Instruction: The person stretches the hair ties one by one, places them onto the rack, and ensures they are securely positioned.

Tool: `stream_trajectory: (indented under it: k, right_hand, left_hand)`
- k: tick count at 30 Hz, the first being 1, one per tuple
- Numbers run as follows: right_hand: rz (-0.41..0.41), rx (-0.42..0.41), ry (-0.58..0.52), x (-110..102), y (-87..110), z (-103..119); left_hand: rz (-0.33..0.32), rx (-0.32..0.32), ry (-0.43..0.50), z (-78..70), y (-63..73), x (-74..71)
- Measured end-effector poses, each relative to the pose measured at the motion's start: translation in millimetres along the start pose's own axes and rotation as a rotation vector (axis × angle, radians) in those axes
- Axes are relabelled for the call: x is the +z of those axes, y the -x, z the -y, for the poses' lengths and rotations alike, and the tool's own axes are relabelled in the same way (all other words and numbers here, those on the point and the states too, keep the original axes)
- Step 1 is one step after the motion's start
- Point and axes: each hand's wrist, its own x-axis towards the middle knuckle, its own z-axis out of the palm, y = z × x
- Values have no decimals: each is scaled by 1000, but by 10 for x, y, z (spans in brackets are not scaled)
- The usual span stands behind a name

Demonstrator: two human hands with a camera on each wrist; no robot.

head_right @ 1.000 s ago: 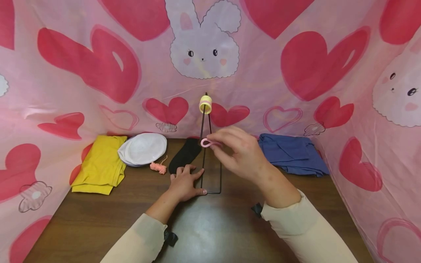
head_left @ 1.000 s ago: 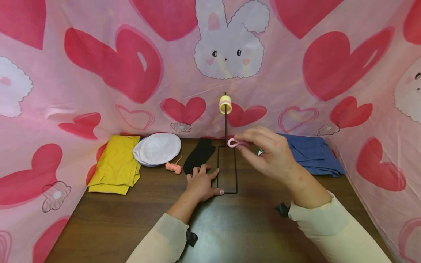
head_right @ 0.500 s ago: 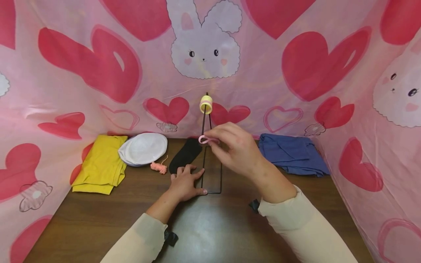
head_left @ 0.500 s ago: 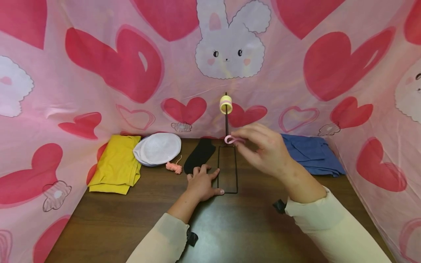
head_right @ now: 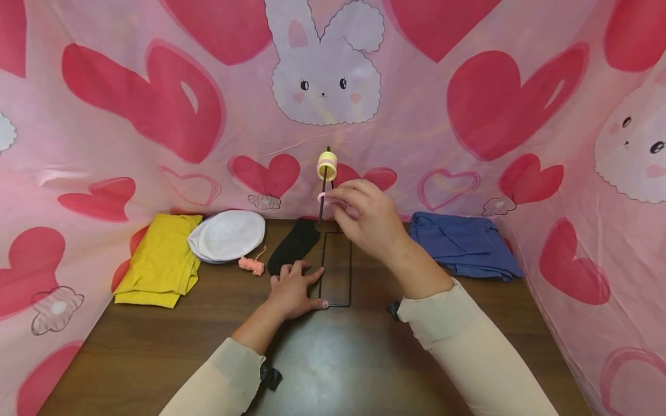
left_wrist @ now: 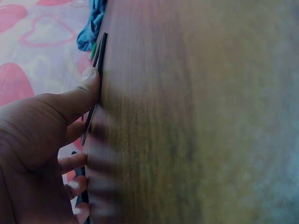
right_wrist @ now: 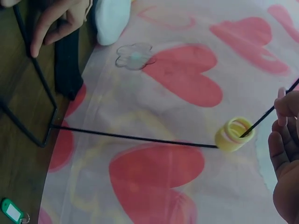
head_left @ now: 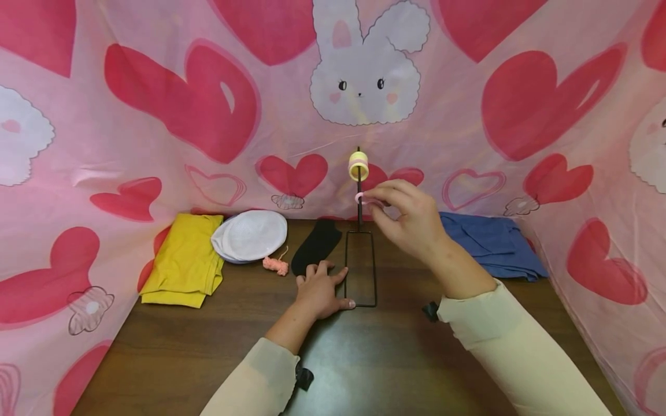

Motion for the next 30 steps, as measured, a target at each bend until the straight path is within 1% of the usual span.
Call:
stream_trajectory:
  k: [5, 8, 13, 19, 22, 26, 30]
  right_hand:
    - [-25, 40, 37, 85, -51, -103]
    - [-31, 50, 56, 121, -86, -154]
    - [-49, 76, 56, 189, -149, -228]
    - [-71, 108, 99, 270, -198, -314]
    - [-77, 123, 99, 302, -209, -343]
    - [-67, 160, 90, 321, -171, -338]
    - [-59, 177, 72, 293, -9, -301]
  left_hand:
    - [2, -2, 3, -4, 1, 4]
    - [2, -2, 5, -4, -1, 7]
    - [-1, -3, 6, 0, -1, 8]
    - [-5, 2, 10, 2, -4, 12]
    - [-4, 3, 10, -1, -4, 11]
    - [-3, 1, 7, -7, 5, -3]
    - [-3, 5, 2, -6, 13, -29]
